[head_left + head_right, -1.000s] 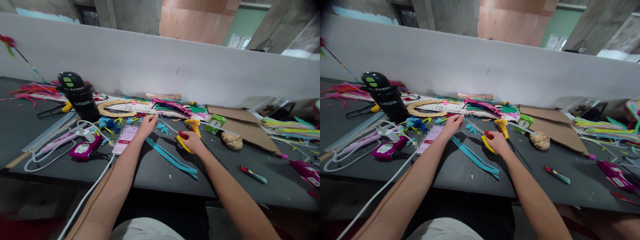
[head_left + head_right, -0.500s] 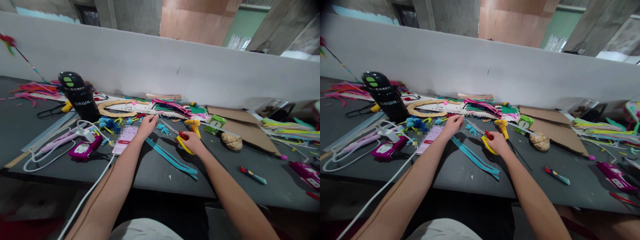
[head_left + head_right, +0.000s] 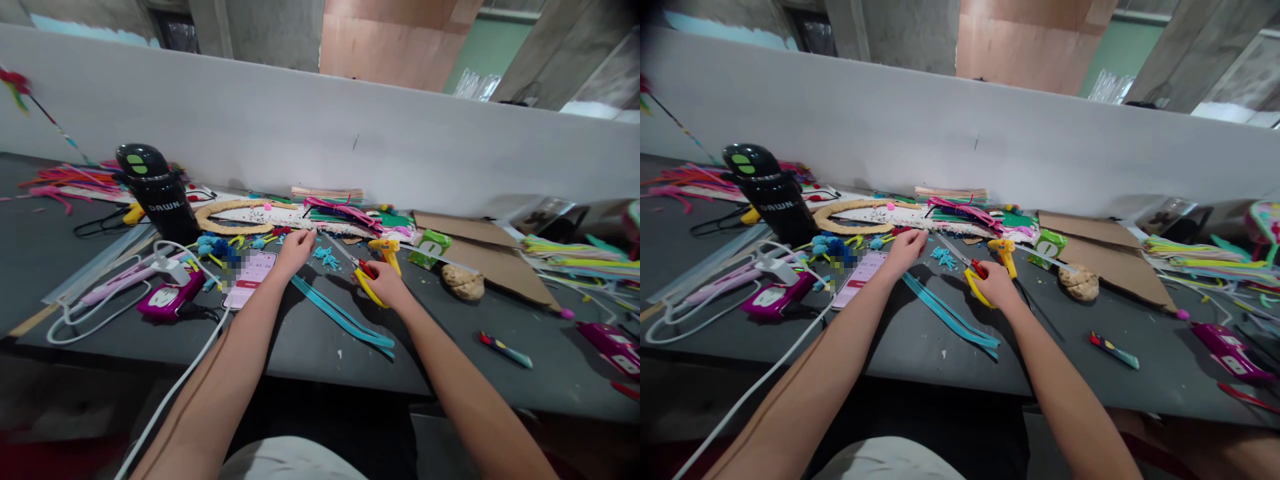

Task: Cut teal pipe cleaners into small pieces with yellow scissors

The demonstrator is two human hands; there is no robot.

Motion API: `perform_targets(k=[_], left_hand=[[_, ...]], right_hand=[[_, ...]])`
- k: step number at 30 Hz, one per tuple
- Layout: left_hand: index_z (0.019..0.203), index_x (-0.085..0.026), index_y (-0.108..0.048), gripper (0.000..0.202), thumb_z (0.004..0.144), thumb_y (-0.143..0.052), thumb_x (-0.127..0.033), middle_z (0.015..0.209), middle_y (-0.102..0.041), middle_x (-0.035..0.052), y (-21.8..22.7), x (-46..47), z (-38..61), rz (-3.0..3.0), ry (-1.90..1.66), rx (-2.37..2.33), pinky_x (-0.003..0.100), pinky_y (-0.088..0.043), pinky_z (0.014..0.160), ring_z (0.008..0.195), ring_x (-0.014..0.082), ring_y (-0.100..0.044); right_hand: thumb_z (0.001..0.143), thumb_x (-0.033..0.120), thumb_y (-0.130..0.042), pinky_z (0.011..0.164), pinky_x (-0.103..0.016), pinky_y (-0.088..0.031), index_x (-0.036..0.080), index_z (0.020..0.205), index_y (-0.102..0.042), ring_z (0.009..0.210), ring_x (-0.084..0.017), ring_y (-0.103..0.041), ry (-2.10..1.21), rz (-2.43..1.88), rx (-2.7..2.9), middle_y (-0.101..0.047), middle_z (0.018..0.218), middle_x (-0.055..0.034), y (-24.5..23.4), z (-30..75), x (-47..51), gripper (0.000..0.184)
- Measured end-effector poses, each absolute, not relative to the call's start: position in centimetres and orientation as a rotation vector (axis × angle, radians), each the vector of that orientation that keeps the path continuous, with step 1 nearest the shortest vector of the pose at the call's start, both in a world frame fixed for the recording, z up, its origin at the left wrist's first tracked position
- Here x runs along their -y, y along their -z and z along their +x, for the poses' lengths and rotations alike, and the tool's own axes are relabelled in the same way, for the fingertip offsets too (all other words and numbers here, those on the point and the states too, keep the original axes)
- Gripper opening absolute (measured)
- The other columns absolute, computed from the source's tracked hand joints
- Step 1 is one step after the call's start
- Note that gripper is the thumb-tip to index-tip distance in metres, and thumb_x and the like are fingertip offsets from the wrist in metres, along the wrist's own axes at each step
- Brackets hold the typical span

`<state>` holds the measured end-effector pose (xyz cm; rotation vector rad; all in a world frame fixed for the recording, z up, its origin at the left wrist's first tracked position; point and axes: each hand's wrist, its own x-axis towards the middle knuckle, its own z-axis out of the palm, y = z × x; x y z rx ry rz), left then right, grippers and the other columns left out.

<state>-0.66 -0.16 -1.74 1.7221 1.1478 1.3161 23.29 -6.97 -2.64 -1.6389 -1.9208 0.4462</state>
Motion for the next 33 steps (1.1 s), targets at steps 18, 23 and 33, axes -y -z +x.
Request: perform_targets(k=[18,23,33], left_hand=[[0.06,-0.019,-0.045,0.042,0.089,-0.05,-0.049,0.052,-0.044,-0.0035,1.75,0.28,-0.7,1.714,-1.31,-1.129,0.026,-0.029,0.051,0.05,0.0105,-0.039],[0.06,-0.019,-0.045,0.042,0.089,-0.049,-0.049,0.053,-0.043,-0.0036,1.78,0.22,-0.72,1.726,-1.31,-1.142,0.026,-0.029,0.051,0.05,0.0105,-0.039],[0.061,-0.019,-0.045,0.041,0.088,-0.05,-0.049,0.053,-0.044,-0.0031,1.94,0.02,-0.71,1.704,-1.315,-1.126,0.025,-0.03,0.05,0.05,0.0108,-0.041]], right_hand=[[0.074,0.048,-0.063,0.052,-0.026,-0.027,0.018,0.06,-0.054,0.056,-0.012,-0.037,-0.425,-1.622,1.982,-0.046,0.056,0.0018,2.78,23.39,6.95,0.034],[0.074,0.048,-0.063,0.053,-0.026,-0.026,0.018,0.06,-0.051,0.057,-0.012,-0.038,-0.416,-1.617,1.995,-0.046,0.057,0.0018,3.0,23.46,6.8,0.035],[0.072,0.052,-0.064,0.052,-0.026,-0.027,0.018,0.06,-0.05,0.057,-0.012,-0.039,-0.427,-1.639,1.942,-0.047,0.057,0.0017,2.44,23.13,7.14,0.039]])
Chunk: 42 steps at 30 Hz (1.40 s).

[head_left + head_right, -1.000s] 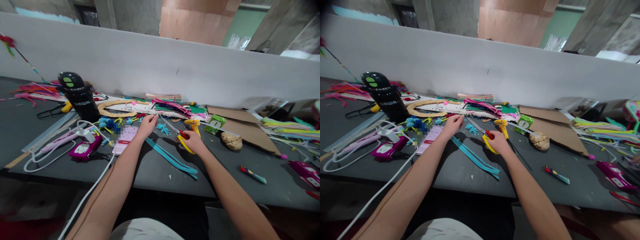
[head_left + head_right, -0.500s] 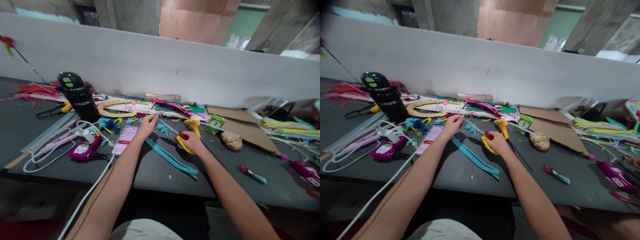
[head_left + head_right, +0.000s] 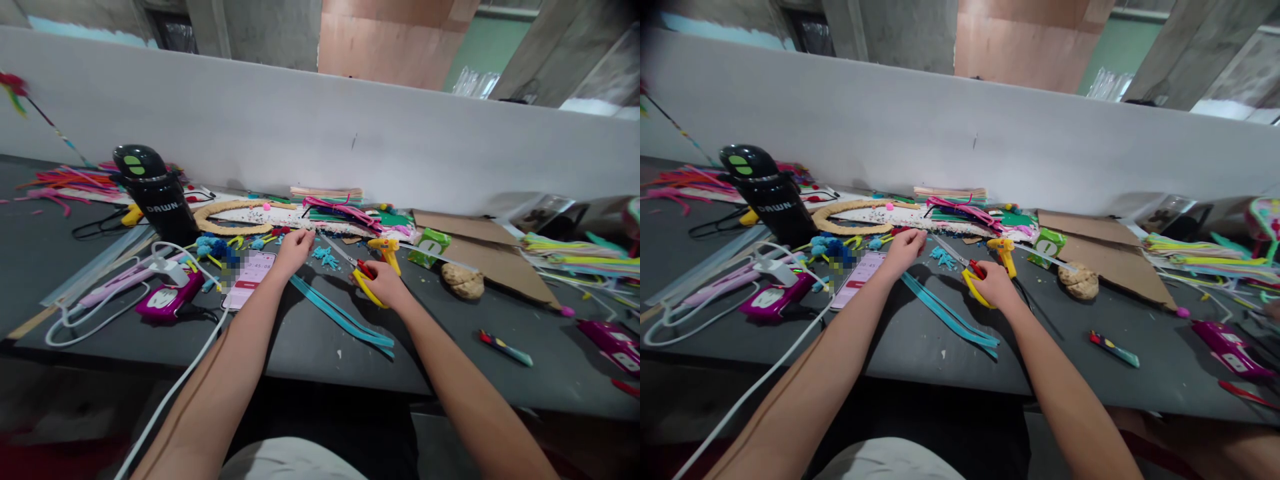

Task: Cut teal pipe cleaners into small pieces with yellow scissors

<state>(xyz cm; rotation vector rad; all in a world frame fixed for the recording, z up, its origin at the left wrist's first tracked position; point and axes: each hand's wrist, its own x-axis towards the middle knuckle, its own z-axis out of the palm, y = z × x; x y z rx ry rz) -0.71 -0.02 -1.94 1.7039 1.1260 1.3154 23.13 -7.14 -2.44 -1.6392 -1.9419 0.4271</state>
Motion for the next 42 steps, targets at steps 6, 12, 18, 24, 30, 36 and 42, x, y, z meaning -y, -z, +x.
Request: perform_targets(k=[6,12,18,24,30,36,42], left_hand=[[0.061,-0.018,-0.047,0.041,0.089,-0.049,-0.049,0.052,-0.045,-0.0031,1.77,0.17,-0.75,1.727,-1.31,-1.138,0.026,-0.031,0.051,0.05,0.0107,-0.041],[0.061,-0.018,-0.047,0.04,0.09,-0.049,-0.046,0.053,-0.045,-0.0031,1.65,0.23,-0.67,1.753,-1.304,-1.161,0.026,-0.03,0.051,0.051,0.0107,-0.04],[0.061,-0.018,-0.046,0.04,0.09,-0.049,-0.046,0.053,-0.045,-0.0033,1.7,0.26,-0.71,1.759,-1.305,-1.157,0.026,-0.03,0.051,0.051,0.0107,-0.04],[0.06,-0.018,-0.045,0.04,0.09,-0.049,-0.044,0.053,-0.044,-0.0036,1.58,0.36,-0.68,1.755,-1.303,-1.158,0.026,-0.029,0.051,0.05,0.0103,-0.038],[0.059,-0.019,-0.045,0.04,0.089,-0.049,-0.044,0.052,-0.044,-0.0037,1.55,0.4,-0.74,1.754,-1.304,-1.156,0.026,-0.03,0.052,0.05,0.0104,-0.039],[0.059,-0.019,-0.046,0.04,0.089,-0.049,-0.044,0.052,-0.044,-0.0037,1.53,0.26,-0.74,1.752,-1.304,-1.163,0.026,-0.03,0.052,0.05,0.0106,-0.039],[0.059,-0.019,-0.045,0.04,0.089,-0.05,-0.045,0.052,-0.044,-0.0035,1.73,0.0,-0.73,1.745,-1.331,-1.157,0.027,-0.029,0.052,0.05,0.0107,-0.039]], right_hand=[[0.073,0.05,-0.063,0.052,-0.026,-0.026,0.018,0.062,-0.054,0.057,-0.012,-0.04,-0.414,-1.642,1.975,-0.046,0.056,0.0022,2.76,23.51,7.02,0.036],[0.073,0.045,-0.063,0.053,-0.026,-0.026,0.018,0.061,-0.052,0.056,-0.012,-0.038,-0.393,-1.638,1.996,-0.046,0.056,0.0024,2.92,23.53,6.85,0.032],[0.072,0.041,-0.064,0.054,-0.026,-0.027,0.017,0.064,-0.056,0.058,-0.012,-0.039,-0.421,-1.642,1.994,-0.048,0.058,0.0019,3.0,23.48,6.78,0.026],[0.073,0.04,-0.064,0.054,-0.026,-0.026,0.018,0.061,-0.053,0.057,-0.012,-0.038,-0.418,-1.647,1.993,-0.048,0.057,0.0022,3.0,23.51,6.85,0.027],[0.073,0.039,-0.064,0.054,-0.026,-0.027,0.017,0.062,-0.056,0.058,-0.012,-0.04,-0.389,-1.628,2.015,-0.049,0.059,0.0018,3.11,23.68,6.62,0.026],[0.074,0.041,-0.064,0.054,-0.026,-0.027,0.017,0.065,-0.06,0.058,-0.012,-0.044,-0.393,-1.631,2.02,-0.053,0.06,0.0008,2.97,23.61,6.71,0.027],[0.073,0.049,-0.065,0.052,-0.025,-0.027,0.018,0.061,-0.052,0.056,-0.011,-0.039,-0.377,-1.659,1.963,-0.049,0.057,0.002,2.7,23.23,7.07,0.036]])
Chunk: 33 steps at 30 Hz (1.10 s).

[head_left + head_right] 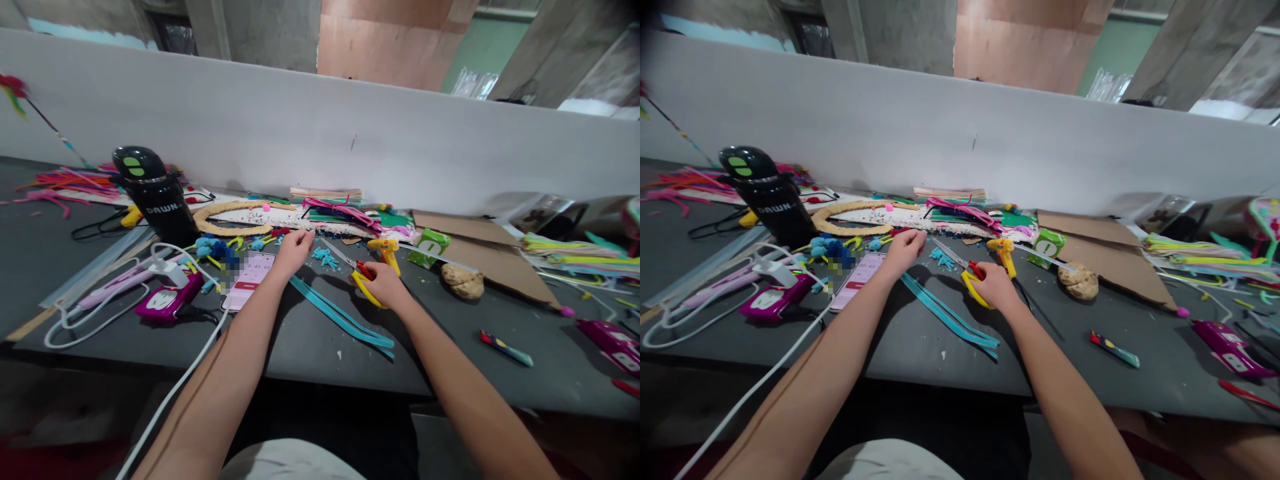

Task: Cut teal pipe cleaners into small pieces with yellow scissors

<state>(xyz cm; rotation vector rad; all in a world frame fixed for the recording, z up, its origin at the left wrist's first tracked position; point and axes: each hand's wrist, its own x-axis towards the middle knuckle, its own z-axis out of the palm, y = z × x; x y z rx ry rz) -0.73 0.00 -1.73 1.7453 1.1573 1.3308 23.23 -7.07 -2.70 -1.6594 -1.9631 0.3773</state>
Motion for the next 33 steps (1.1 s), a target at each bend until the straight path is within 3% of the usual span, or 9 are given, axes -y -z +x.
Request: perform_targets(k=[10,17,25,33], left_hand=[[0.059,-0.019,-0.045,0.042,0.089,-0.049,-0.047,0.052,-0.044,-0.0035,1.61,0.24,-0.74,1.748,-1.323,-1.142,0.026,-0.03,0.052,0.051,0.0108,-0.039],[0.059,-0.019,-0.045,0.041,0.089,-0.049,-0.047,0.052,-0.044,-0.0035,1.48,0.38,-0.73,1.754,-1.309,-1.149,0.026,-0.031,0.053,0.051,0.011,-0.04],[0.059,-0.018,-0.046,0.042,0.09,-0.049,-0.047,0.052,-0.044,-0.0034,1.58,0.33,-0.78,1.775,-1.298,-1.169,0.025,-0.031,0.053,0.051,0.0108,-0.04],[0.059,-0.019,-0.045,0.041,0.09,-0.048,-0.045,0.052,-0.044,-0.0034,1.34,0.44,-0.71,1.767,-1.303,-1.168,0.026,-0.031,0.052,0.051,0.0109,-0.04]], right_hand=[[0.073,0.052,-0.065,0.051,-0.026,-0.027,0.017,0.063,-0.059,0.057,-0.013,-0.041,-0.443,-1.649,1.955,-0.048,0.057,0.0016,2.79,23.37,7.02,0.037],[0.074,0.046,-0.063,0.051,-0.026,-0.024,0.018,0.059,-0.052,0.055,-0.012,-0.037,-0.41,-1.613,1.991,-0.044,0.055,0.0028,3.02,23.54,6.91,0.034],[0.073,0.037,-0.062,0.053,-0.025,-0.027,0.018,0.061,-0.051,0.057,-0.012,-0.038,-0.428,-1.62,1.997,-0.047,0.058,0.0024,2.91,23.57,6.94,0.025],[0.074,0.04,-0.063,0.054,-0.026,-0.028,0.017,0.062,-0.056,0.057,-0.012,-0.041,-0.447,-1.621,1.994,-0.05,0.058,0.0012,2.94,23.55,6.79,0.027]])
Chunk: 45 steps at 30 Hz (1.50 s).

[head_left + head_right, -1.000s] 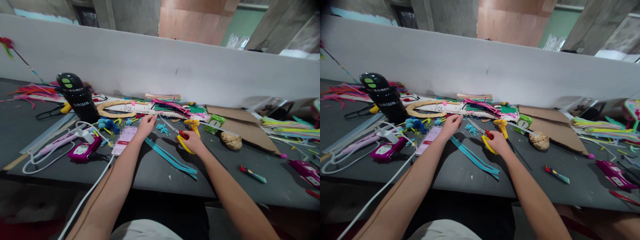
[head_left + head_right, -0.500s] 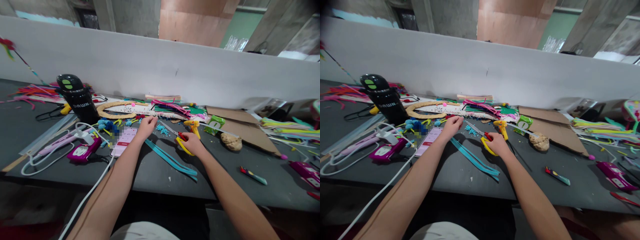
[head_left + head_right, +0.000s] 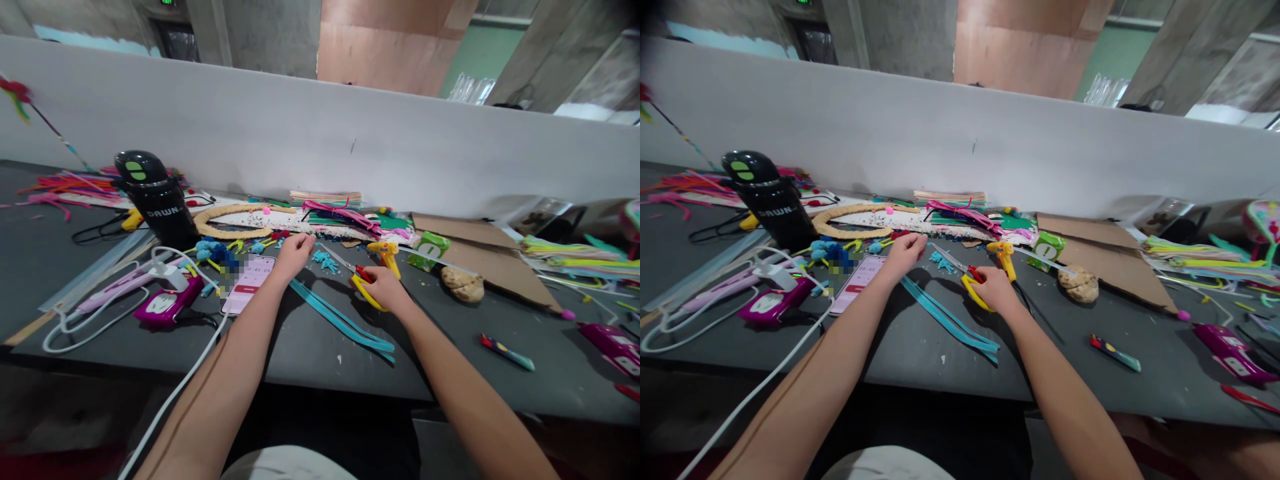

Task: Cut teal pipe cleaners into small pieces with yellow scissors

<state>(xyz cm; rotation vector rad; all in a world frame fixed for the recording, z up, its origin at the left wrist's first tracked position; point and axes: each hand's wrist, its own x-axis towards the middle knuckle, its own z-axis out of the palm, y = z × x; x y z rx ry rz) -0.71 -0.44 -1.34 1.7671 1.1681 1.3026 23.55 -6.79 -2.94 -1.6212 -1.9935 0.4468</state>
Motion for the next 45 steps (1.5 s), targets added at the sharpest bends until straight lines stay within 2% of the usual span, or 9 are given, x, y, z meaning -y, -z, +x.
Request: perform_targets(k=[6,16,26,34,45], left_hand=[[0.057,-0.018,-0.046,0.041,0.089,-0.049,-0.044,0.051,-0.045,-0.003,1.3,0.5,-0.7,1.763,-1.313,-1.178,0.026,-0.031,0.052,0.05,0.0109,-0.04],[0.054,-0.02,-0.041,0.044,0.087,-0.049,-0.048,0.046,-0.039,-0.0039,2.2,-0.1,-0.4,1.54,-1.299,-1.172,0.025,-0.027,0.045,0.043,0.0092,-0.036],[0.053,-0.02,-0.035,0.046,0.086,-0.049,-0.05,0.047,-0.036,-0.0036,2.6,-0.2,-0.4,1.49,-1.329,-1.165,0.024,-0.025,0.044,0.043,0.0084,-0.033],[0.053,-0.02,-0.036,0.046,0.087,-0.05,-0.049,0.047,-0.036,-0.0036,2.3,-0.1,-0.3,1.483,-1.319,-1.149,0.025,-0.024,0.044,0.043,0.0083,-0.032],[0.053,-0.02,-0.037,0.048,0.088,-0.049,-0.05,0.047,-0.038,-0.0035,2.2,0.0,-0.3,1.508,-1.304,-1.128,0.025,-0.025,0.045,0.043,0.0082,-0.033]], right_hand=[[0.073,0.053,-0.064,0.052,-0.025,-0.027,0.018,0.06,-0.05,0.056,-0.012,-0.039,-0.415,-1.628,1.939,-0.045,0.057,0.0026,2.6,23.3,7.0,0.04],[0.075,0.052,-0.064,0.052,-0.026,-0.026,0.018,0.064,-0.057,0.058,-0.013,-0.042,-0.428,-1.638,1.962,-0.05,0.059,0.0016,3.0,23.6,6.9,0.037],[0.075,0.054,-0.063,0.051,-0.026,-0.024,0.019,0.059,-0.048,0.055,-0.011,-0.038,-0.394,-1.621,1.998,-0.044,0.055,0.0028,2.8,23.2,7.2,0.042],[0.076,0.046,-0.063,0.052,-0.026,-0.024,0.018,0.061,-0.052,0.056,-0.012,-0.039,-0.401,-1.61,2.012,-0.046,0.056,0.0024,2.9,23.3,7.1,0.033],[0.075,0.038,-0.063,0.053,-0.026,-0.026,0.018,0.061,-0.05,0.056,-0.012,-0.039,-0.392,-1.608,2.023,-0.047,0.056,0.0025,3.0,23.4,6.9,0.027]])
